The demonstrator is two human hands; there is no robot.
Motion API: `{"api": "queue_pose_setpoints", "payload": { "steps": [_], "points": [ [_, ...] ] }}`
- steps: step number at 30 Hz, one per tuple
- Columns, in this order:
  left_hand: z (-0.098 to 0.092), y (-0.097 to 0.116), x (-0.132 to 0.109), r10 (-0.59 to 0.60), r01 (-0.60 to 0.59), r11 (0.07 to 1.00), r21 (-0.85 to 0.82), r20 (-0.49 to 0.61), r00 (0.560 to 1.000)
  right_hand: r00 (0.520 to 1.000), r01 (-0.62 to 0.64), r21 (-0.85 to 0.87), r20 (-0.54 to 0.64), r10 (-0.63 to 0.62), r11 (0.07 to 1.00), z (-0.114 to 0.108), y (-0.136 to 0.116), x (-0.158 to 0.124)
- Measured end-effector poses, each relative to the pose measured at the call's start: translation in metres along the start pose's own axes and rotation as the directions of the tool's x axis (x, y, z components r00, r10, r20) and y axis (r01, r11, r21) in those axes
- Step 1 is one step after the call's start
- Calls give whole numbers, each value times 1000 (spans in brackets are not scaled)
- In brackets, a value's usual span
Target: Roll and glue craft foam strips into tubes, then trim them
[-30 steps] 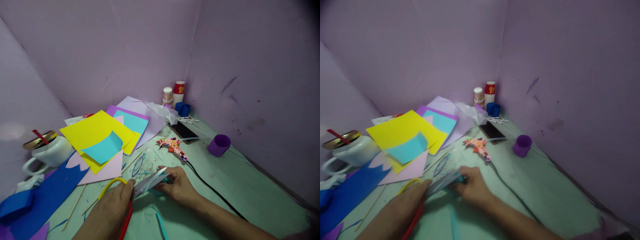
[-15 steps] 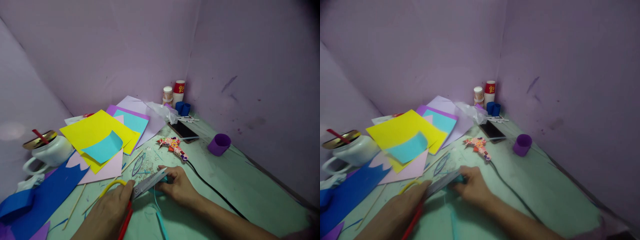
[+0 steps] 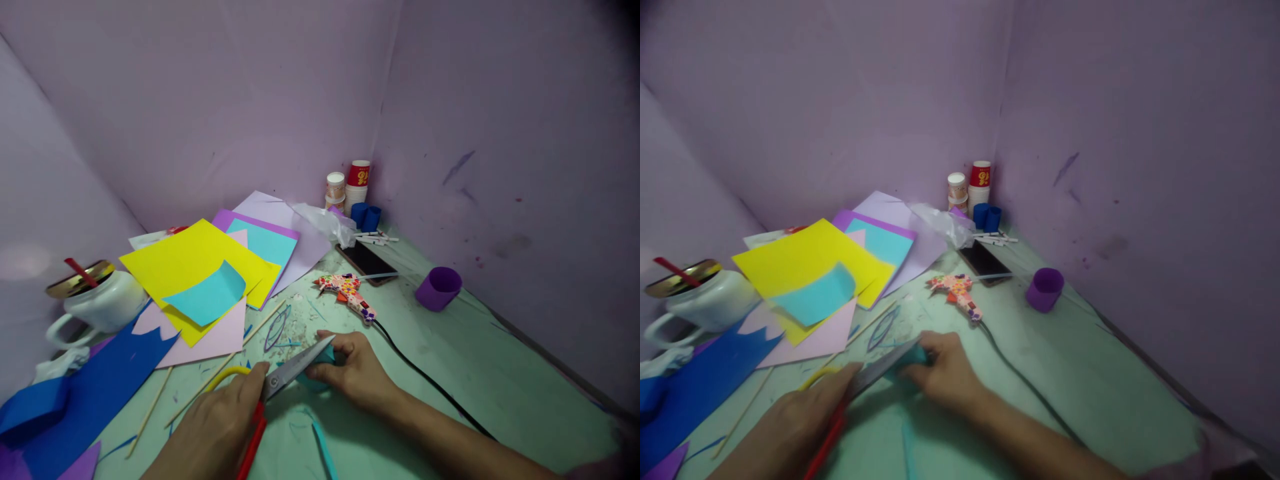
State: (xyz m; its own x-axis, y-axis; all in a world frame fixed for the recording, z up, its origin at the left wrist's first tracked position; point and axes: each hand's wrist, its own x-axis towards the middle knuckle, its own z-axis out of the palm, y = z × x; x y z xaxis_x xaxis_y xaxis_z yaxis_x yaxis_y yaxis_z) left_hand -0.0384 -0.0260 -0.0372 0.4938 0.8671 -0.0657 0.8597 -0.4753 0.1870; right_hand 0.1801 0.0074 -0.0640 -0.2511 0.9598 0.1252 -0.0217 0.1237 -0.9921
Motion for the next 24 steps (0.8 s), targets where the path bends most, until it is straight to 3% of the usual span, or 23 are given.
{"api": "queue_pose_setpoints", "payload": {
  "steps": [5,8,10,13,19,24],
  "points": [
    [8,-11,-4,40,-53,994,-96,-127,991,993,-120,100,20,119,988,0,6,1],
    [7,-28,-2,-60,37,993,-116,-204,977,981,-192,147,26,190,970,-1,9,4],
    [1,-37,2,-229,223,973,-55,-157,961,981,-194,195,32,191,962,-3,8,6],
    [-13,-45,10,-447,448,892,53,-31,894,984,-180,254,61,170,950,-5,8,7],
    [-20,-55,15,-539,539,842,-17,19,842,989,-134,261,95,113,956,-7,11,7],
    [-18,-68,12,-547,546,835,-73,11,837,987,-105,309,152,60,945,-8,12,9]
  ]
}}
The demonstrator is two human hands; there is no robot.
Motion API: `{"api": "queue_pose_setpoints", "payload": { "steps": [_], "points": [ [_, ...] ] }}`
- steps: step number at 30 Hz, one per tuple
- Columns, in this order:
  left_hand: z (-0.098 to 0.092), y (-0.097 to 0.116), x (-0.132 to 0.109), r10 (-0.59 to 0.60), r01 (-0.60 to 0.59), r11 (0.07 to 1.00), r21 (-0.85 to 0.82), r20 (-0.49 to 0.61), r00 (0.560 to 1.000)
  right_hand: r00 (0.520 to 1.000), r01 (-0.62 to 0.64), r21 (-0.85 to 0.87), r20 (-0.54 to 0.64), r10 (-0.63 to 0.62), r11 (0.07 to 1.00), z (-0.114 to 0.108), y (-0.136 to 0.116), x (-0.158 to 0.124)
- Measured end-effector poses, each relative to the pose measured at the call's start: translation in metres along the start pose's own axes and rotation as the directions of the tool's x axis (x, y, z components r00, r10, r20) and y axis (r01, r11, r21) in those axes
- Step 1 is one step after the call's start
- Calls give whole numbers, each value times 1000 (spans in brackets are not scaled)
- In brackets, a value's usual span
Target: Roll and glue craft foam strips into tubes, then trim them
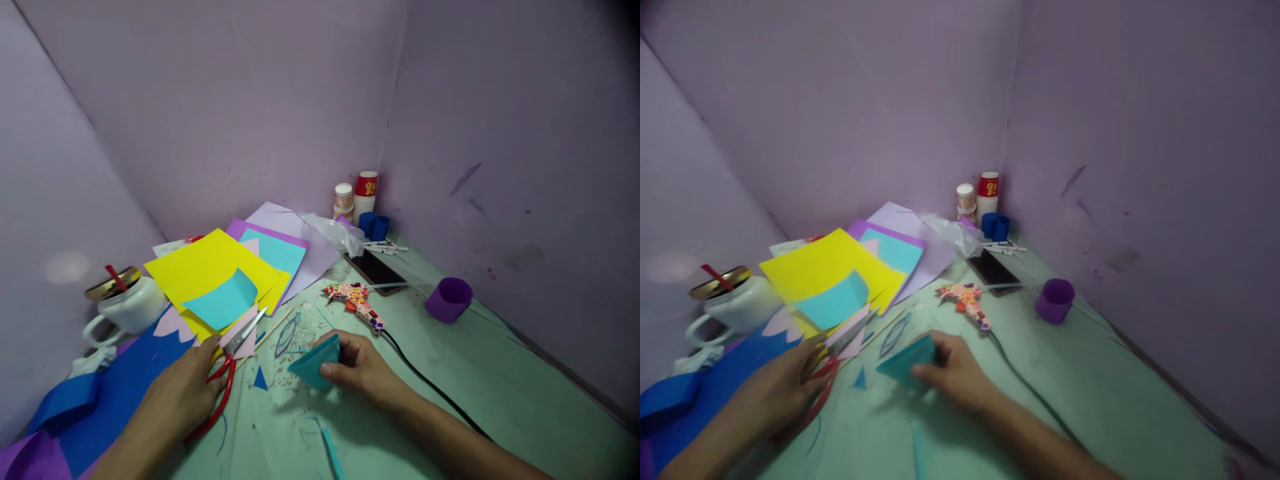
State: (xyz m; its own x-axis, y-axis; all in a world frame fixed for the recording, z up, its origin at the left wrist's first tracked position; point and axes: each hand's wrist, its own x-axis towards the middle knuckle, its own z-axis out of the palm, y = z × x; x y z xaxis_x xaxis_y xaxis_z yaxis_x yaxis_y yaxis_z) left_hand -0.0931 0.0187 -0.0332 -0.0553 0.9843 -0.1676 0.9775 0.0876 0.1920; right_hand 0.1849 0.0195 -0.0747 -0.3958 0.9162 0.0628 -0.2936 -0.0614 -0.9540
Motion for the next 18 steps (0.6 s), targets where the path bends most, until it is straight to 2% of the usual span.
{"api": "queue_pose_setpoints", "payload": {
  "steps": [2,5,6,7,8,9,12,14,18],
  "points": [
    [-3,5,-3,-27,23,997,-74,-57,998,999,2,-1,33,-2,1000,0,0,0],
    [-7,31,-15,-58,-1,931,-364,-149,987,995,12,-3,97,-12,1000,2,0,-2],
    [-7,44,-21,-3,-46,870,-491,-99,995,994,15,-12,113,-13,1000,3,0,-3],
    [-7,58,-26,80,-61,799,-598,5,997,992,17,-30,125,-13,999,4,0,-4],
    [-7,71,-30,136,-42,749,-661,92,986,991,21,-57,134,-13,998,5,-1,-5],
    [-7,83,-34,191,-47,722,-691,133,972,990,29,-86,142,-17,996,5,-1,-5],
    [-8,106,-39,275,-154,736,-659,83,958,981,77,-135,189,-51,988,5,1,-6],
    [-9,111,-39,279,-171,749,-640,70,958,977,100,-152,203,-68,983,4,2,-7],
    [-10,113,-35,233,-111,755,-646,107,966,966,154,-236,239,-96,959,3,2,-7]
  ]
}}
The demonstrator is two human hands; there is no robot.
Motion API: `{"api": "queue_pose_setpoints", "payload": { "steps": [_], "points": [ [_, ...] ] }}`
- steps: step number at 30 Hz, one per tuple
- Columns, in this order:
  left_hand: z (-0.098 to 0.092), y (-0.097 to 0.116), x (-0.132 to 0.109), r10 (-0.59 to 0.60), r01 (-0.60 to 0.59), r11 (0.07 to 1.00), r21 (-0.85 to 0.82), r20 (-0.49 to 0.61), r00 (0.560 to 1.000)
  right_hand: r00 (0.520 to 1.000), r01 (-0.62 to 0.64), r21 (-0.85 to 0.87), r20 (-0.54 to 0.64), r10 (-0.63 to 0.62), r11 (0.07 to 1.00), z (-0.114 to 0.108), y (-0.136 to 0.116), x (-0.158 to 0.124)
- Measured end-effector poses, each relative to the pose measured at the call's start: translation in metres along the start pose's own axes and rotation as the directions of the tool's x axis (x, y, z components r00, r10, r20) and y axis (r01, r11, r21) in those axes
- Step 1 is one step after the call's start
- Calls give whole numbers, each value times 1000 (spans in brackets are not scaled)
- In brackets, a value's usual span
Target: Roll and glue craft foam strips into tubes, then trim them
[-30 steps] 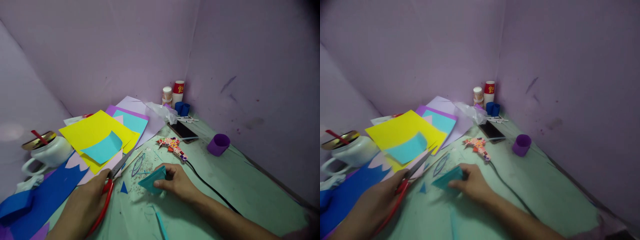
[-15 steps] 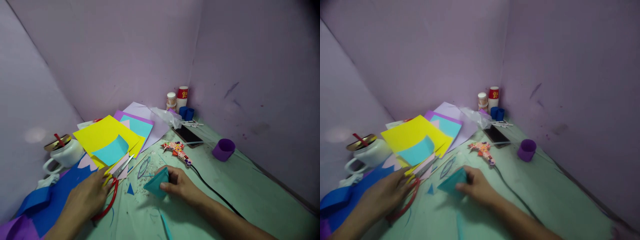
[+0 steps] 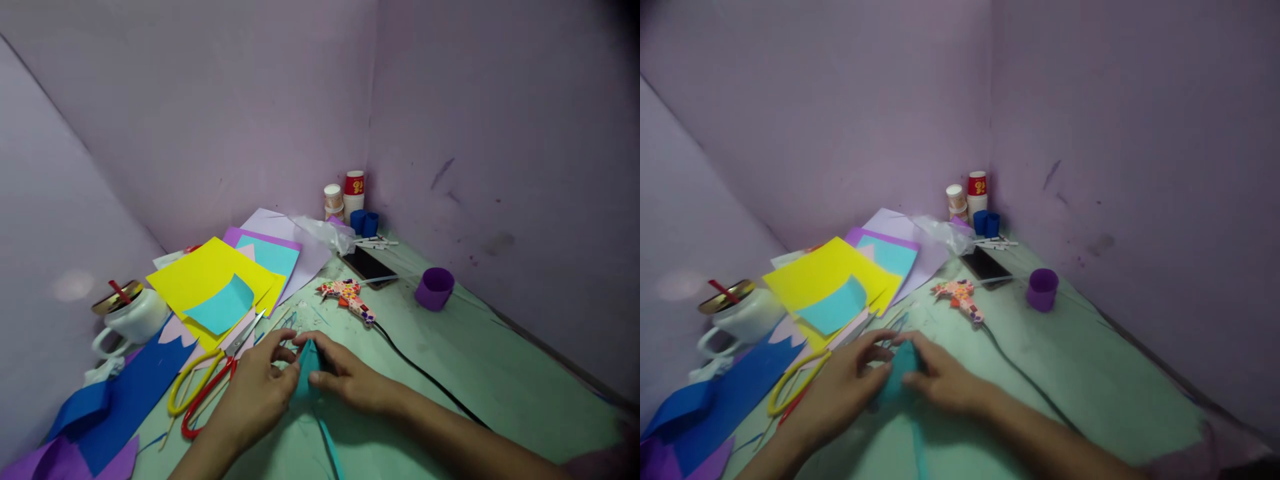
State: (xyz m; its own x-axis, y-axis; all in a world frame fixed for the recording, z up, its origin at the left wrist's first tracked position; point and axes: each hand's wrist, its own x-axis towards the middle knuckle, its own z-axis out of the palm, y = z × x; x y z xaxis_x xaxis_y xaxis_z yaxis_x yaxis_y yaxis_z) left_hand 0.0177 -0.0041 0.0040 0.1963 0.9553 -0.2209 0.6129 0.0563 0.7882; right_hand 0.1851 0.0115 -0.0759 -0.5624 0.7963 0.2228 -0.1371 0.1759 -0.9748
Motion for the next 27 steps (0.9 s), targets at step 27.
{"api": "queue_pose_setpoints", "payload": {
  "steps": [27],
  "points": [
    [9,0,8,80,-55,974,219,-107,991,966,198,-214,-121,-227,957,18,-8,0]
  ]
}}
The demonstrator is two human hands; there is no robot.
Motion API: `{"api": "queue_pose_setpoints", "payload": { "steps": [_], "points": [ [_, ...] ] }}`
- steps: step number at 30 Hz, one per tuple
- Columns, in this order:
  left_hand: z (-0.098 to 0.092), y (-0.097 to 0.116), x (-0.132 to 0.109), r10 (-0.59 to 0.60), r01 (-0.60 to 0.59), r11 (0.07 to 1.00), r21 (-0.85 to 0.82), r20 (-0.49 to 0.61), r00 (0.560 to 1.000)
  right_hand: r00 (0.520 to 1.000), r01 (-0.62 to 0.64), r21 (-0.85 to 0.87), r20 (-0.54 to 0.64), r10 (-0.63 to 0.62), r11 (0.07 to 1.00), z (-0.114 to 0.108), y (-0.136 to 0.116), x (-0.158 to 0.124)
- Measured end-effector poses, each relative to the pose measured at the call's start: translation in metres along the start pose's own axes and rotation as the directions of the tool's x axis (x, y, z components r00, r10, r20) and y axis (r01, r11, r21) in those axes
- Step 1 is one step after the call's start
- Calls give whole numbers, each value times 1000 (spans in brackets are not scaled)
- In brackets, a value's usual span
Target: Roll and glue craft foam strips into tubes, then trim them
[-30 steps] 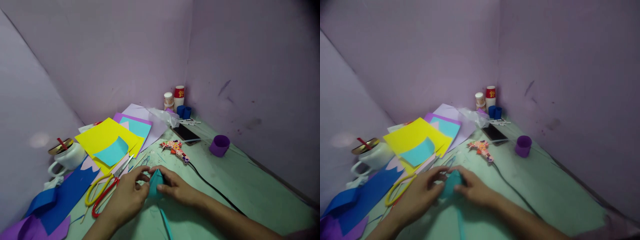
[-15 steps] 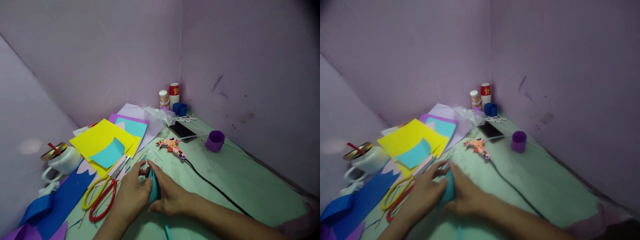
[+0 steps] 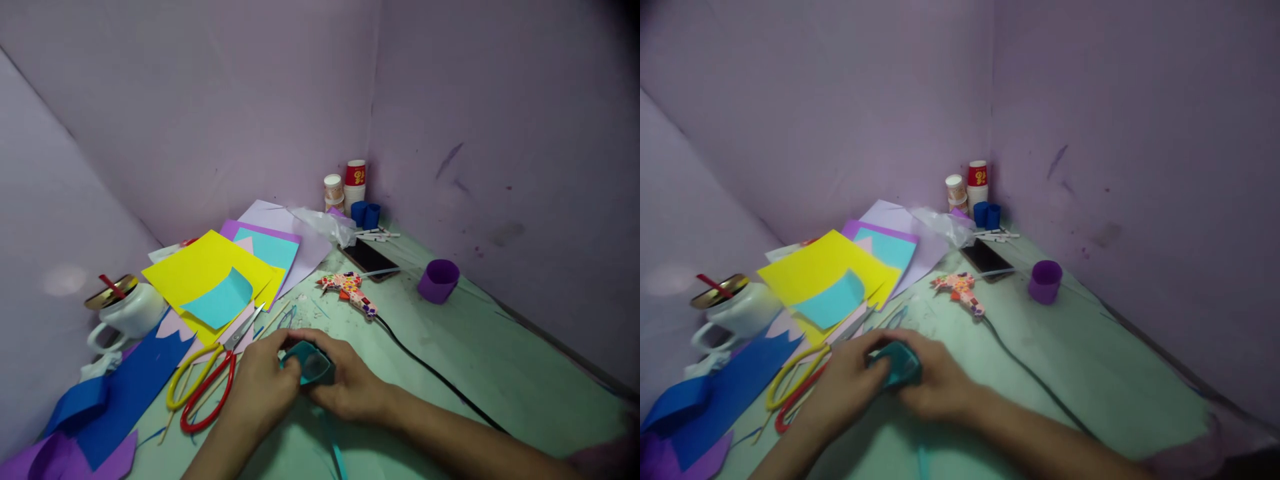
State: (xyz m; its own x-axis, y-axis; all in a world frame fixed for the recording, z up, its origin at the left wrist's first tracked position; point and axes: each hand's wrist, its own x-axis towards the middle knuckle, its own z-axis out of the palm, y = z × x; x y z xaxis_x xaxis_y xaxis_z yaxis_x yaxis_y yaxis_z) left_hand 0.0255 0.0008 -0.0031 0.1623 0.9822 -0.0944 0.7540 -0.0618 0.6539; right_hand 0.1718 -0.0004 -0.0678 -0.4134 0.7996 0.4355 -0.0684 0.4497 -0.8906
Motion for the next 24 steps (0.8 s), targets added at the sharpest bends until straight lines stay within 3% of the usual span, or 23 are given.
{"api": "queue_pose_setpoints", "payload": {
  "steps": [4,10,16,20,24],
  "points": [
    [-10,-9,-3,24,-21,986,-166,17,1000,990,-75,10,-118,76,997,-8,-3,4],
    [-7,-20,-6,41,-28,994,-105,120,992,918,-290,111,-249,309,951,-14,-4,9],
    [23,-22,-4,165,-159,962,-223,7,986,965,-170,39,-194,174,985,-9,-1,6],
    [28,-25,-6,125,-137,961,-241,-66,990,963,-200,47,-174,206,979,-13,-1,2],
    [27,-25,-7,150,-159,955,-250,-53,987,947,-243,60,-202,250,968,-17,-3,2]
  ]
}}
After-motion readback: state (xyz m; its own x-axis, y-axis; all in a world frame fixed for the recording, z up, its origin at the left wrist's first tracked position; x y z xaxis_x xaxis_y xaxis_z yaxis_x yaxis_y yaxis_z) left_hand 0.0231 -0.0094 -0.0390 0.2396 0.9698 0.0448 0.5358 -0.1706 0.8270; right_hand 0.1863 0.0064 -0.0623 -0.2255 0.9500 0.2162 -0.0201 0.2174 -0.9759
